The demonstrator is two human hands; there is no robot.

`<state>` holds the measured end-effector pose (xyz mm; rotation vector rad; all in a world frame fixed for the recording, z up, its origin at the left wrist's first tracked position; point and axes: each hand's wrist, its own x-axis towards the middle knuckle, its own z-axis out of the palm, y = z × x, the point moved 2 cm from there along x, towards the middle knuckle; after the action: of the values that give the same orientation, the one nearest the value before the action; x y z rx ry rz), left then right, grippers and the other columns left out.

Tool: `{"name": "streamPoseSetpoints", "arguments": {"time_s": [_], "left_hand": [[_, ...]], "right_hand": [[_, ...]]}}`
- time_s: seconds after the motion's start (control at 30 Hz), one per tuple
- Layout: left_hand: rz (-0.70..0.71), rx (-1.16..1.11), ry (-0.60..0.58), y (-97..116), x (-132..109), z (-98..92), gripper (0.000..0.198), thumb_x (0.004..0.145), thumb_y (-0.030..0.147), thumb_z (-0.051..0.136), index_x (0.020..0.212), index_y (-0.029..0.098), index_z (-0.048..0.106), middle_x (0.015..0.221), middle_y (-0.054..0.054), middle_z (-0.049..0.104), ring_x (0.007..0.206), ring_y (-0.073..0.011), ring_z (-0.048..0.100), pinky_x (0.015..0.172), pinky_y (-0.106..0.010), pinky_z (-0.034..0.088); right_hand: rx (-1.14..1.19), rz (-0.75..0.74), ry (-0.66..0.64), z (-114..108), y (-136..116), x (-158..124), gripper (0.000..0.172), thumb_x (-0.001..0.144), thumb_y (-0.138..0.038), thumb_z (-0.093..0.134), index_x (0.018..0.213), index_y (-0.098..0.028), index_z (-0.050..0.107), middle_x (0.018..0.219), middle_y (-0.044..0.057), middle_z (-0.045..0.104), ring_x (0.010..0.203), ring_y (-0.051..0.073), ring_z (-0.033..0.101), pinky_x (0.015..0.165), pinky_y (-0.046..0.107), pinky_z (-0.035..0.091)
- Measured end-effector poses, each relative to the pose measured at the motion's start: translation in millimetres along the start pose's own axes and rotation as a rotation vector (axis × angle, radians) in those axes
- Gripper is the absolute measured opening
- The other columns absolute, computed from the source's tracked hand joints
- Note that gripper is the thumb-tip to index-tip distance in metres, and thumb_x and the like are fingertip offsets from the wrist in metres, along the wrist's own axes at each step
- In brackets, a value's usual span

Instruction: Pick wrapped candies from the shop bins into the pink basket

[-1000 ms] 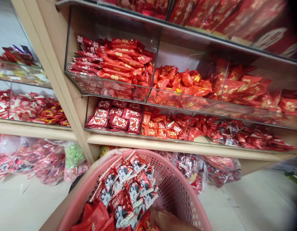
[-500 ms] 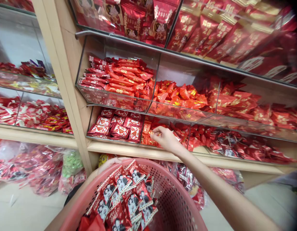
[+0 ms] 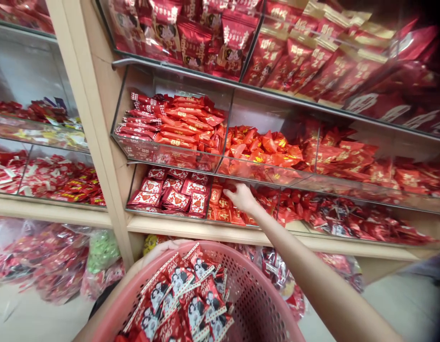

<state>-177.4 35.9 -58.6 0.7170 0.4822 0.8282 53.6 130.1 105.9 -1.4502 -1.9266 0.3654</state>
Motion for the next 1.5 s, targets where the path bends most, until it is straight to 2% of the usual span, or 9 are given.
{"name": "streamPoseSetpoints", "arguments": {"time_s": [0.1, 0.23, 0.4, 0.57, 0.77, 0.93, 1.07, 1.27, 1.5], "left_hand": [[-0.021, 0.017, -0.039, 1.7, 2.3, 1.6, 0.036, 0.085, 0.036, 0.049, 0.112, 0.013, 0.052, 0.114, -0.008, 0.054, 0.100, -0.0230, 0.054, 0.085, -0.042, 0.045], [-0.040, 0.038, -0.088, 3.0, 1.9, 7.9, 0.039, 0.084, 0.037, 0.048, 0.114, 0.013, 0.054, 0.114, -0.010, 0.058, 0.102, -0.0252, 0.055, 0.089, -0.043, 0.042], [-0.050, 0.026, -0.132, 0.3, 2.3, 13.1, 0.043, 0.076, 0.013, 0.039, 0.114, 0.004, 0.057, 0.108, -0.014, 0.064, 0.098, -0.0276, 0.059, 0.095, -0.042, 0.035], [-0.038, 0.017, -0.137, -0.5, 3.6, 13.1, 0.047, 0.074, 0.011, 0.034, 0.115, 0.003, 0.057, 0.107, -0.014, 0.064, 0.096, -0.0268, 0.060, 0.093, -0.041, 0.036], [-0.083, 0.038, -0.146, 0.2, 2.9, 16.2, 0.042, 0.077, 0.014, 0.042, 0.114, 0.007, 0.058, 0.106, -0.012, 0.065, 0.097, -0.0281, 0.059, 0.092, -0.040, 0.037], [-0.070, 0.030, -0.100, -0.3, -0.2, 8.2, 0.037, 0.084, 0.035, 0.049, 0.113, 0.012, 0.054, 0.112, -0.009, 0.058, 0.101, -0.0240, 0.056, 0.090, -0.044, 0.041], [-0.059, 0.016, -0.072, -0.5, -0.7, -1.3, 0.035, 0.085, 0.036, 0.049, 0.111, 0.013, 0.053, 0.112, -0.007, 0.056, 0.098, -0.0228, 0.055, 0.084, -0.041, 0.046], [-0.058, 0.011, -0.053, -2.1, 1.8, -5.5, 0.034, 0.085, 0.033, 0.050, 0.112, 0.013, 0.052, 0.112, -0.008, 0.055, 0.098, -0.0225, 0.055, 0.083, -0.041, 0.046], [-0.069, 0.020, -0.036, -2.8, -0.2, -9.1, 0.033, 0.085, 0.034, 0.049, 0.111, 0.014, 0.054, 0.114, -0.008, 0.054, 0.101, -0.0228, 0.054, 0.085, -0.041, 0.045]], "right_hand": [[0.071, -0.035, -0.057, 4.2, -6.1, 10.3, 0.019, 0.075, -0.018, 0.056, 0.092, -0.018, 0.065, 0.102, 0.006, 0.066, 0.098, 0.020, 0.058, 0.087, 0.029, 0.040], [0.201, 0.005, -0.099, 11.5, -8.1, 19.7, 0.008, 0.070, -0.012, 0.059, 0.068, -0.017, 0.065, 0.079, 0.003, 0.069, 0.081, 0.019, 0.061, 0.081, 0.030, 0.043], [0.458, 0.168, -0.063, 10.9, 6.4, 20.9, 0.008, 0.074, -0.015, 0.054, 0.069, -0.015, 0.060, 0.053, 0.001, 0.060, 0.051, 0.014, 0.058, 0.058, 0.028, 0.051], [0.738, 0.263, 0.086, 1.5, 17.1, 25.9, 0.011, 0.081, -0.017, 0.046, 0.084, -0.020, 0.056, 0.075, 0.000, 0.064, 0.059, 0.010, 0.061, 0.060, 0.025, 0.056], [0.868, 0.199, 0.160, 4.3, 15.8, 29.9, 0.013, 0.080, -0.018, 0.048, 0.088, -0.026, 0.053, 0.083, -0.005, 0.064, 0.072, 0.009, 0.062, 0.069, 0.027, 0.057], [0.698, 0.106, 0.136, 6.7, 24.5, 18.5, 0.012, 0.075, -0.015, 0.048, 0.083, -0.020, 0.055, 0.072, -0.001, 0.062, 0.061, 0.012, 0.062, 0.061, 0.027, 0.056], [0.403, -0.027, 0.008, 4.6, 29.6, 1.5, 0.006, 0.070, -0.019, 0.056, 0.074, -0.015, 0.060, 0.062, 0.001, 0.061, 0.057, 0.015, 0.059, 0.059, 0.029, 0.051], [-0.029, -0.249, -0.202, 11.7, 22.9, -12.1, 0.027, 0.065, -0.012, 0.064, 0.091, -0.017, 0.063, 0.097, 0.007, 0.064, 0.093, 0.021, 0.057, 0.086, 0.033, 0.040], [-0.331, -0.317, -0.273, 19.8, 18.1, -6.8, 0.039, 0.073, -0.016, 0.059, 0.112, -0.014, 0.052, 0.108, 0.013, 0.060, 0.100, 0.022, 0.054, 0.084, 0.031, 0.039]]}}
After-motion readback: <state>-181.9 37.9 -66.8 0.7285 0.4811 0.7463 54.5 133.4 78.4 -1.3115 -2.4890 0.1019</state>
